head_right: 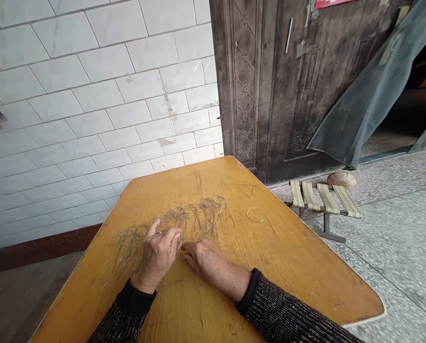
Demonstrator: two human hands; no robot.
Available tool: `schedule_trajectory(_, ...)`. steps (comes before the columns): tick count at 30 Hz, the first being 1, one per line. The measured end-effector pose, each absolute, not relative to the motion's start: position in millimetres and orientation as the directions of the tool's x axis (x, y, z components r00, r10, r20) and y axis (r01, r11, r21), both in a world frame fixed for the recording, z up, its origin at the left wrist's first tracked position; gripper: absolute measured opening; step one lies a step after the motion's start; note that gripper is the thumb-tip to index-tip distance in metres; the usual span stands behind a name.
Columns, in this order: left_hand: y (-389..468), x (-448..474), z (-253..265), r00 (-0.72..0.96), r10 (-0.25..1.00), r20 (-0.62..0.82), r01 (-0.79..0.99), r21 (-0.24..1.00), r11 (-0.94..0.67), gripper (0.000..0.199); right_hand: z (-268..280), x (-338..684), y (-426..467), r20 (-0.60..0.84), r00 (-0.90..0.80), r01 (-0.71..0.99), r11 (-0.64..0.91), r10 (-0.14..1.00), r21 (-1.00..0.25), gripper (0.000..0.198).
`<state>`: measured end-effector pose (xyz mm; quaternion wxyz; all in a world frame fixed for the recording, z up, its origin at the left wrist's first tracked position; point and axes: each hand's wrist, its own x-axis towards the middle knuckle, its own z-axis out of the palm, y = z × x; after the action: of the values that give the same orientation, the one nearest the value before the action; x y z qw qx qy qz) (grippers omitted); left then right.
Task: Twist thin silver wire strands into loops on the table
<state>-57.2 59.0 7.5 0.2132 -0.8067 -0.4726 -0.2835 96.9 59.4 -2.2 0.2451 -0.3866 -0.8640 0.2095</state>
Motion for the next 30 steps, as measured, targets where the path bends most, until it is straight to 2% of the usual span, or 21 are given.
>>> schedule_trajectory(4, 61, -61, 7, 0.369, 0.646, 0.668, 0.887, -0.044, -0.46, 0.016, -1, 99, 61, 0.244, -0.591, 0.521, 0.595, 0.769, -0.612, 0.021)
schedule_trajectory(7, 61, -61, 8, 0.366, 0.638, 0.678, 0.878, -0.023, -0.479, 0.017, 1, 105, 69, 0.257, -0.562, 0.425, 0.542, 0.786, -0.725, 0.033)
schedule_trajectory(10, 59, -59, 11, 0.42, 0.636, 0.648, 0.855, -0.047, -0.517, 0.019, 2, 108, 79, 0.241, -0.471, 0.278, 0.402, 0.849, -0.872, 0.035)
schedule_trajectory(13, 56, -54, 13, 0.469, 0.64, 0.608, 0.837, -0.075, -0.542, 0.021, 0, 107, 87, 0.123, -0.457, 0.127, 0.201, 0.881, -0.971, 0.031)
schedule_trajectory(16, 53, -49, 14, 0.479, 0.639, 0.601, 0.834, -0.085, -0.546, 0.022, -1, 106, 88, 0.055, -0.477, 0.066, 0.098, 0.877, -0.993, 0.033)
schedule_trajectory(19, 51, -46, 18, 0.456, 0.619, 0.64, 0.837, -0.072, -0.543, 0.021, 0, 106, 88, 0.07, -0.474, 0.019, 0.089, 0.878, -0.996, 0.034)
schedule_trajectory(24, 45, -48, 26, 0.342, 0.455, 0.822, 0.842, -0.053, -0.537, 0.02, 8, 113, 90, 0.138, -0.312, -0.117, 0.106, 0.94, -0.988, 0.033)
schedule_trajectory(26, 44, -47, 23, 0.329, 0.442, 0.835, 0.791, 0.012, -0.611, 0.018, 12, 117, 91, 0.15, -0.239, -0.166, 0.112, 0.959, -0.98, 0.033)
schedule_trajectory(27, 44, -45, 20, 0.322, 0.509, 0.798, 0.765, 0.097, -0.637, 0.018, 14, 118, 92, 0.154, -0.212, -0.188, 0.115, 0.965, -0.975, 0.033)
schedule_trajectory(28, 44, -43, 17, 0.303, 0.596, 0.744, 0.735, 0.216, -0.643, 0.018, 15, 119, 91, 0.159, -0.194, -0.207, 0.118, 0.968, -0.971, 0.032)
schedule_trajectory(30, 46, -37, 11, 0.254, 0.803, 0.539, 0.638, 0.531, -0.558, 0.021, 17, 121, 91, 0.171, -0.178, -0.233, 0.127, 0.969, -0.964, 0.031)
